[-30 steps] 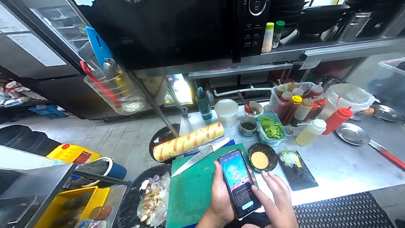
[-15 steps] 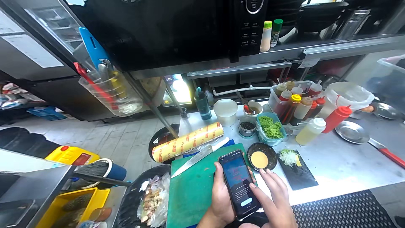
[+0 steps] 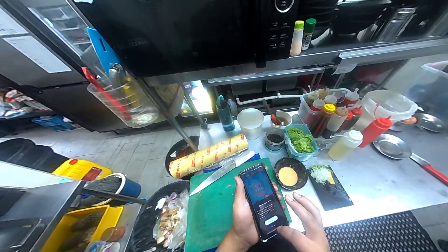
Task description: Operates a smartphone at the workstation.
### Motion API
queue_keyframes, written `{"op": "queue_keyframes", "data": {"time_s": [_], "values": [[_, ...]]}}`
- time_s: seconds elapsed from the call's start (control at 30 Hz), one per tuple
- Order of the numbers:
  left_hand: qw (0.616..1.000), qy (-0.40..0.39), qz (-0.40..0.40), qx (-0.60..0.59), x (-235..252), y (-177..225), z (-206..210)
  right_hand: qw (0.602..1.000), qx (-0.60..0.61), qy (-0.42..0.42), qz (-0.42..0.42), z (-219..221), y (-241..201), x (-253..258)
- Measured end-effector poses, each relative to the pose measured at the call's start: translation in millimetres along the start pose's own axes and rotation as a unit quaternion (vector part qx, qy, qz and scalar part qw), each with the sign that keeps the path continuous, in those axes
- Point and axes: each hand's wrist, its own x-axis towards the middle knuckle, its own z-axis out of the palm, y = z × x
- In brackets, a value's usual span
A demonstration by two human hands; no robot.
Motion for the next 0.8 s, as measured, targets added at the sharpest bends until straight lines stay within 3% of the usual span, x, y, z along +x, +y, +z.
{"op": "queue_keyframes", "data": {"time_s": [0.47, 0.8], "values": [[1.0, -0.001, 0.01, 0.005, 0.0, -1.2, 7.5, 0.999, 0.006, -0.032, 0.0, 1.9, 2.2, -0.8], [1.0, 0.004, -0.002, 0.023, -3.4, -1.8, 3.0, 0.998, -0.046, -0.008, 0.044, -3.0, -1.4, 0.5]]}}
